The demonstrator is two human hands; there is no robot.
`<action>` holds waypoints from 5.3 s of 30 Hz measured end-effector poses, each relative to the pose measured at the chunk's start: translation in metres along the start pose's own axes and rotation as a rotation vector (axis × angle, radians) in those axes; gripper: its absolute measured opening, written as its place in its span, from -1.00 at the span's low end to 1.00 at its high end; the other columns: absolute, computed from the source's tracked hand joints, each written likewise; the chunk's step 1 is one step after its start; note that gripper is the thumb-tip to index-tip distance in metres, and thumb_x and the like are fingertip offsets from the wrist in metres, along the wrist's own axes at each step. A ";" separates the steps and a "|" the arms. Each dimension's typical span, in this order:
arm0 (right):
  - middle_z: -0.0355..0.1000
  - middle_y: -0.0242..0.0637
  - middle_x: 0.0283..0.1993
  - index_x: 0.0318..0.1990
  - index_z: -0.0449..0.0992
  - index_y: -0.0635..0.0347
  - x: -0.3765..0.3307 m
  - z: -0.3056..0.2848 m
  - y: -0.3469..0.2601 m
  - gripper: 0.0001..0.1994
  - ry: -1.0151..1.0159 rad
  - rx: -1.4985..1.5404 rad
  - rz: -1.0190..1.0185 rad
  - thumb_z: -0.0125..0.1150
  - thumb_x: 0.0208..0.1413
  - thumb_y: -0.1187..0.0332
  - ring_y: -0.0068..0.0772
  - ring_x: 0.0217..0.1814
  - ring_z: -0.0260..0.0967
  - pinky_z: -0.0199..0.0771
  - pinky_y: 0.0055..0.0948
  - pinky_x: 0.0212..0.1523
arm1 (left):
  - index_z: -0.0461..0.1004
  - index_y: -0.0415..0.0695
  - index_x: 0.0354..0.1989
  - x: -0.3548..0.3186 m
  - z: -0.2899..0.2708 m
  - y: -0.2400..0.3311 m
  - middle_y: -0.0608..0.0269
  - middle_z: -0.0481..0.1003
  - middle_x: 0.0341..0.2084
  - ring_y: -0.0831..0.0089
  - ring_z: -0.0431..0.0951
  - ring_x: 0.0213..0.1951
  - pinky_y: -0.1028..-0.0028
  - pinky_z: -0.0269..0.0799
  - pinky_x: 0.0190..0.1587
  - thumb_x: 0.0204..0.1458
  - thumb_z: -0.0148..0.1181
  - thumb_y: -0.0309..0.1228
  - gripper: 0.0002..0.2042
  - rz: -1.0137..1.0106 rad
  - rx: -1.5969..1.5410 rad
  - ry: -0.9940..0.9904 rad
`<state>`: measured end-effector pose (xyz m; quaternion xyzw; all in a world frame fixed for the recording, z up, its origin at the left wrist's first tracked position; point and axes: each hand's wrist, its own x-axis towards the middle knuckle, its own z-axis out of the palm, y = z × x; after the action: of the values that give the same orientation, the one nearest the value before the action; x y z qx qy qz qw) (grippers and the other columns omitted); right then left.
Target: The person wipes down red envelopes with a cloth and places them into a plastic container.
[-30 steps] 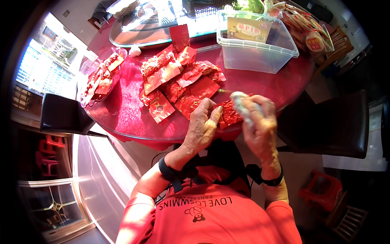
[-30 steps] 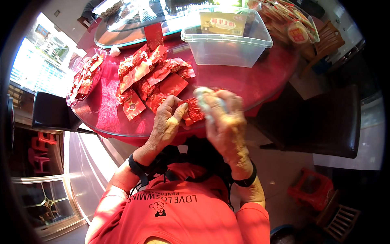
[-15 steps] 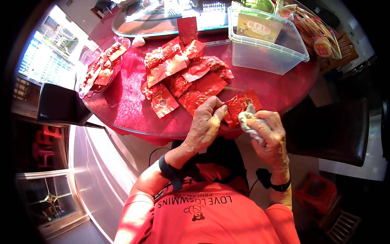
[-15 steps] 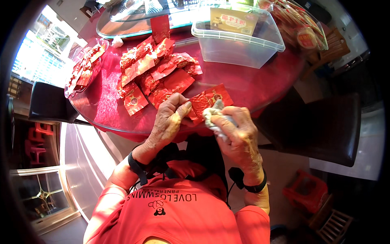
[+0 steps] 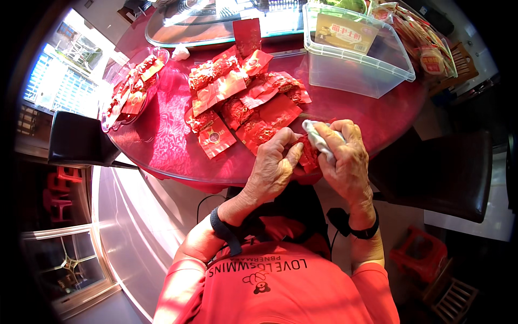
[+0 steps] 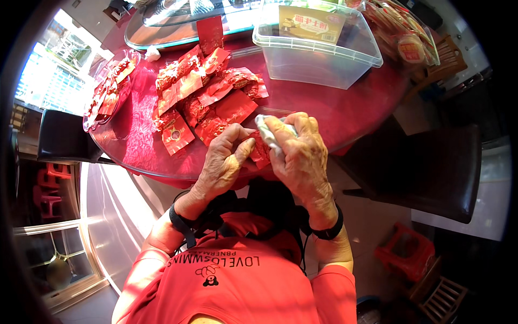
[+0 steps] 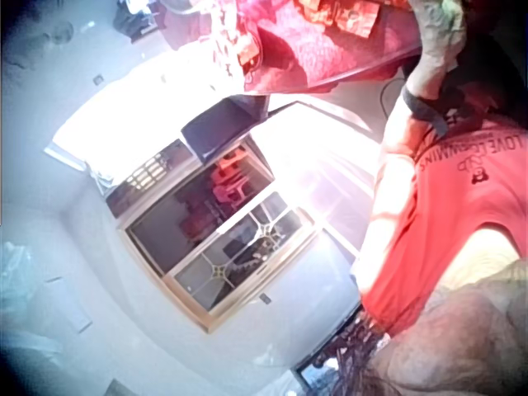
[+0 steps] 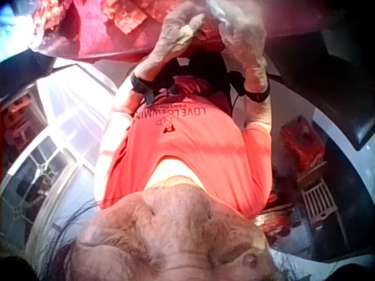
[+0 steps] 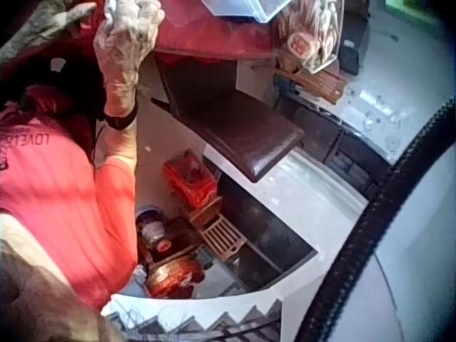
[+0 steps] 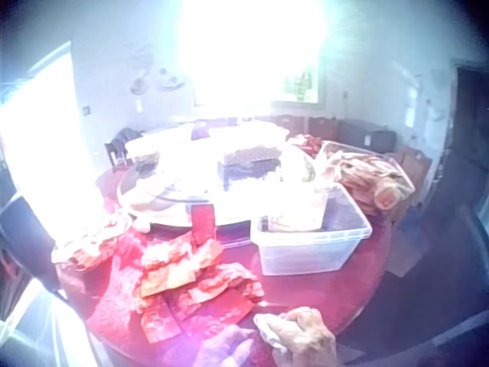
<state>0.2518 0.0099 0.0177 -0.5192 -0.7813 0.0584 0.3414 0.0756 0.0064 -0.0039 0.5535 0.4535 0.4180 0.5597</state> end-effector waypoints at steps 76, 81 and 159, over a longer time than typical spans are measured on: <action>0.35 -0.12 -0.07 -0.03 0.56 0.15 -0.014 0.011 -0.030 -0.56 0.138 -0.030 -0.143 0.38 -0.20 0.49 -0.06 -0.07 0.36 0.46 -0.18 -0.08 | 0.42 -0.19 0.07 0.015 -0.004 -0.011 0.29 0.55 -0.10 0.55 0.56 -0.10 0.49 0.52 -0.03 0.33 -0.03 -0.38 -0.76 -0.066 -0.990 -0.229; 0.36 -0.17 -0.14 -0.12 0.57 0.10 -0.010 -0.003 -0.017 -0.62 0.111 -0.030 -0.074 0.37 -0.21 0.51 -0.08 -0.11 0.37 0.46 -0.21 -0.15 | 0.40 -0.21 0.11 0.016 0.003 -0.006 0.31 0.52 -0.06 0.60 0.52 -0.07 0.53 0.48 -0.01 0.33 -0.05 -0.41 -0.74 -0.030 -0.736 -0.209; 0.43 -0.22 -0.04 -0.10 0.61 0.11 -0.025 -0.024 0.017 -0.64 0.001 -0.125 -0.036 0.35 -0.16 0.49 -0.12 -0.02 0.37 0.47 -0.20 -0.06 | 0.49 -0.18 -0.27 0.013 0.017 -0.003 0.17 0.40 0.02 0.10 0.31 0.21 0.20 0.33 0.21 -0.09 0.16 -0.48 -0.82 0.778 0.900 -0.049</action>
<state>0.2849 -0.0100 0.0159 -0.5254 -0.7924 0.0029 0.3098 0.0951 0.0145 -0.0078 0.8714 0.3368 0.3460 0.0863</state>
